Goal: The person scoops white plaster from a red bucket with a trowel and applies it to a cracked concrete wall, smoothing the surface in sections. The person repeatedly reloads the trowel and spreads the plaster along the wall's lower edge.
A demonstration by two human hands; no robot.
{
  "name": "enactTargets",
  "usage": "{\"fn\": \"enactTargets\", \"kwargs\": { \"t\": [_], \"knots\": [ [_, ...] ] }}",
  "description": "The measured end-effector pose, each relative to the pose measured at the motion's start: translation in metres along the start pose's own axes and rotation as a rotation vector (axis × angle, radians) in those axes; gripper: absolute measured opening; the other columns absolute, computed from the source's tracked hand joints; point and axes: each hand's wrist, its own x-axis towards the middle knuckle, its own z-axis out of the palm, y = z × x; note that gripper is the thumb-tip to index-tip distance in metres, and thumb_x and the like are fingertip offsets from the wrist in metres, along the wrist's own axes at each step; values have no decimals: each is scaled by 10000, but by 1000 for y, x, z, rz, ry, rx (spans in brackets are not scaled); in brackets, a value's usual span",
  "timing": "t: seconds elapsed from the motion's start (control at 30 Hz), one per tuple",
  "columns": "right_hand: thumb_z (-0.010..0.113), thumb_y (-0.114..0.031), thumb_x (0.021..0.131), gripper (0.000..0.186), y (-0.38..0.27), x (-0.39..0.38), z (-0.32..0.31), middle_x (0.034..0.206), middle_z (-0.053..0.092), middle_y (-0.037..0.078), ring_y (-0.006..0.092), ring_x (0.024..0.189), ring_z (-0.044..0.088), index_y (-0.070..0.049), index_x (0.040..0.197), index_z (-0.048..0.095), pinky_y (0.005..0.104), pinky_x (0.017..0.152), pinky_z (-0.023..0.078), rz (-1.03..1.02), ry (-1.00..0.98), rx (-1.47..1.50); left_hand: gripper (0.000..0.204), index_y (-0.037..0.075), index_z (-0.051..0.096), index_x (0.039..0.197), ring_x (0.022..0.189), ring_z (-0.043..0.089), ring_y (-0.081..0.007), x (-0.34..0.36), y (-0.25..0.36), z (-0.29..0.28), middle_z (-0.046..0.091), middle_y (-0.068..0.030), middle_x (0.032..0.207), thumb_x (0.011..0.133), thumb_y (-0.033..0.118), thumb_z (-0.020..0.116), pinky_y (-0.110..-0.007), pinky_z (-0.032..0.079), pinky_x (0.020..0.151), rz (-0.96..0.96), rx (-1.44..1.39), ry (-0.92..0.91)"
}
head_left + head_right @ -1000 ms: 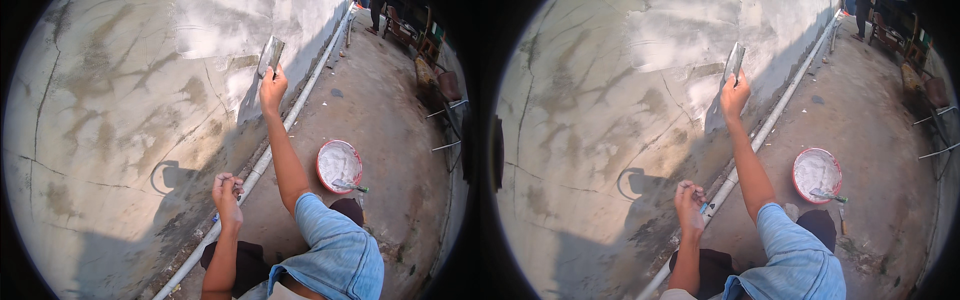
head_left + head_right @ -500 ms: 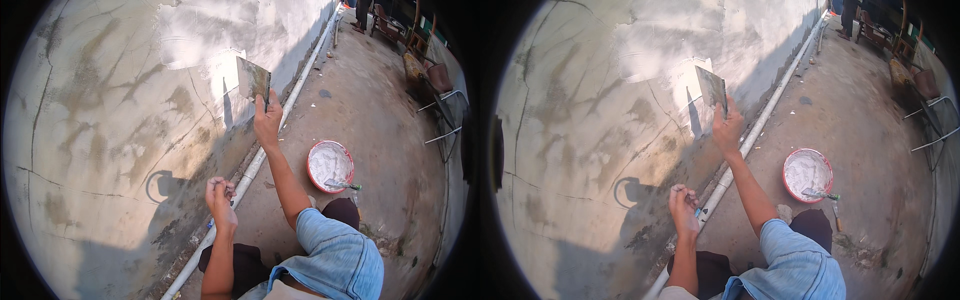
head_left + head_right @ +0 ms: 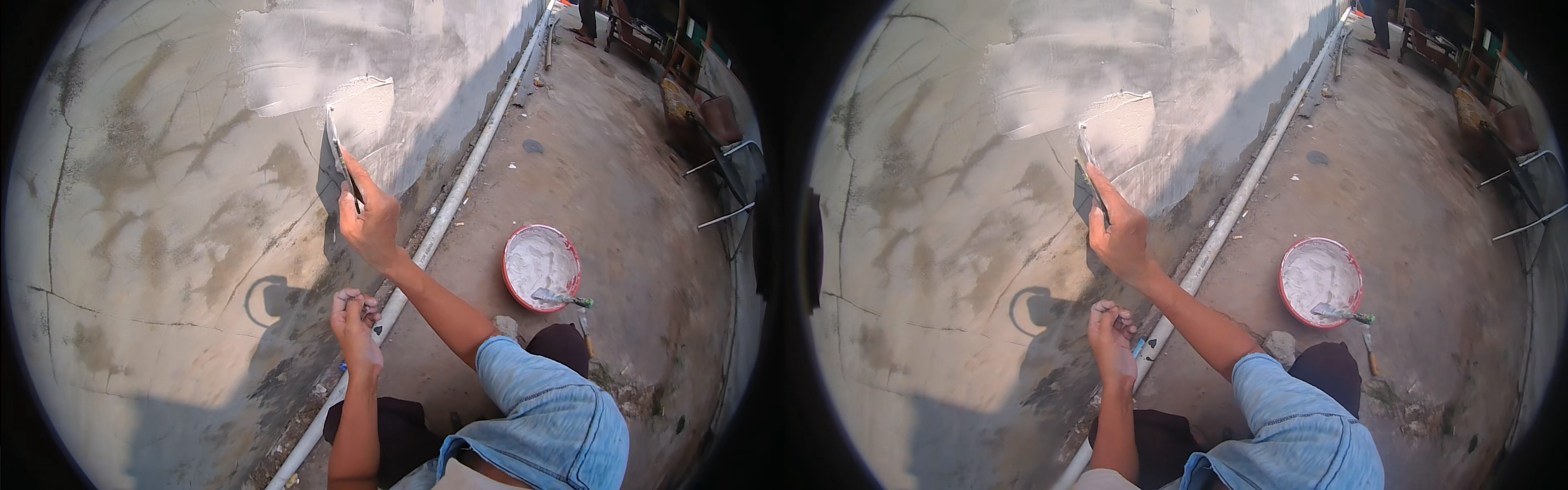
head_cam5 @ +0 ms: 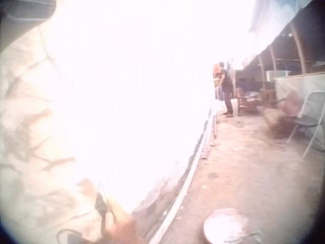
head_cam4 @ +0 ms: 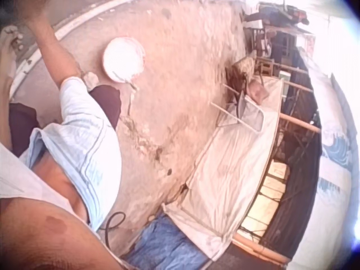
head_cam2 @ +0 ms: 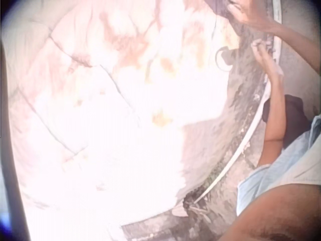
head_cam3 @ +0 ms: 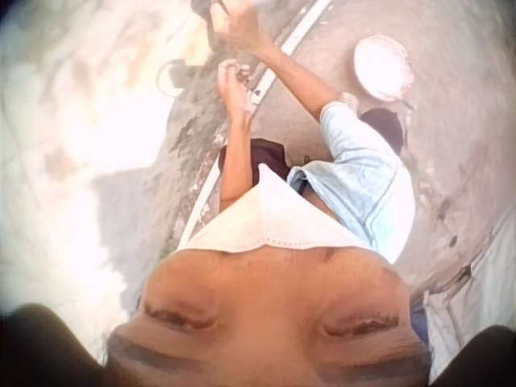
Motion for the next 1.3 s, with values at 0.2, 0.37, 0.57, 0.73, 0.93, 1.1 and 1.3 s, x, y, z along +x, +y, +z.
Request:
{"fn": "enactTargets", "kwargs": {
  "t": [0.2, 0.37, 0.57, 0.73, 0.93, 1.1, 1.3],
  "knots": [
    [533, 8, 886, 404, 28, 6, -38, 1099, 682, 188, 166, 875, 656, 6, 1288, 571, 322, 774, 504, 165, -35, 111, 42, 129, 525, 992, 762, 556, -75, 2, -3, 6, 572, 9, 814, 956, 109, 535, -232, 429, 646, -7, 1, -17],
    [510, -40, 915, 288, 114, 101, -67, 940, 700, 101, 159, 828, 636, 31, 1172, 619, 313, 776, 492, 230, 331, 119, 38, 129, 524, 978, 738, 550, -71, -3, 2, 11, 579, 6, 803, 954, 104, 539, -231, 434, 637, -36, 9, -29],
    [543, 9, 880, 391, 60, 84, -28, 917, 705, 116, 162, 787, 648, 41, 1266, 595, 294, 713, 502, 171, 213, 85, 36, 143, 519, 979, 744, 541, -68, -2, 4, 5, 568, 20, 801, 956, 122, 537, -230, 418, 648, -16, 21, 15],
    [579, 65, 809, 537, -27, 30, 11, 1219, 623, 288, 364, 1049, 672, 11, 1343, 553, 375, 789, 546, -130, -67, -12, 23, 138, 526, 982, 762, 547, -68, 0, 1, 1, 570, 25, 814, 960, 132, 531, -226, 411, 655, -5, 16, 15],
    [581, 46, 845, 503, -46, 5, -9, 1203, 648, 245, 303, 935, 703, 10, 1345, 538, 363, 747, 544, -142, -182, 164, 29, 113, 539, 983, 742, 551, -73, -1, 2, 17, 585, 8, 818, 968, 109, 516, -227, 423, 643, 22, 29, 35],
    [510, 0, 955, 357, 60, 13, -64, 1097, 658, 83, 134, 955, 621, 17, 1311, 522, 286, 824, 491, 477, 183, 598, 26, 109, 533, 987, 749, 556, -80, -3, 5, 2, 584, 0, 813, 966, 102, 519, -236, 434, 639, 47, 1, 42],
    [476, 5, 950, 380, 151, 87, -79, 1144, 639, 118, 182, 1020, 606, 29, 1329, 491, 330, 910, 461, 498, 479, 444, 59, 133, 514, 1003, 775, 552, -76, -7, 10, 1, 554, 18, 810, 954, 115, 542, -240, 423, 660, 0, 37, 14]
  ]
}}
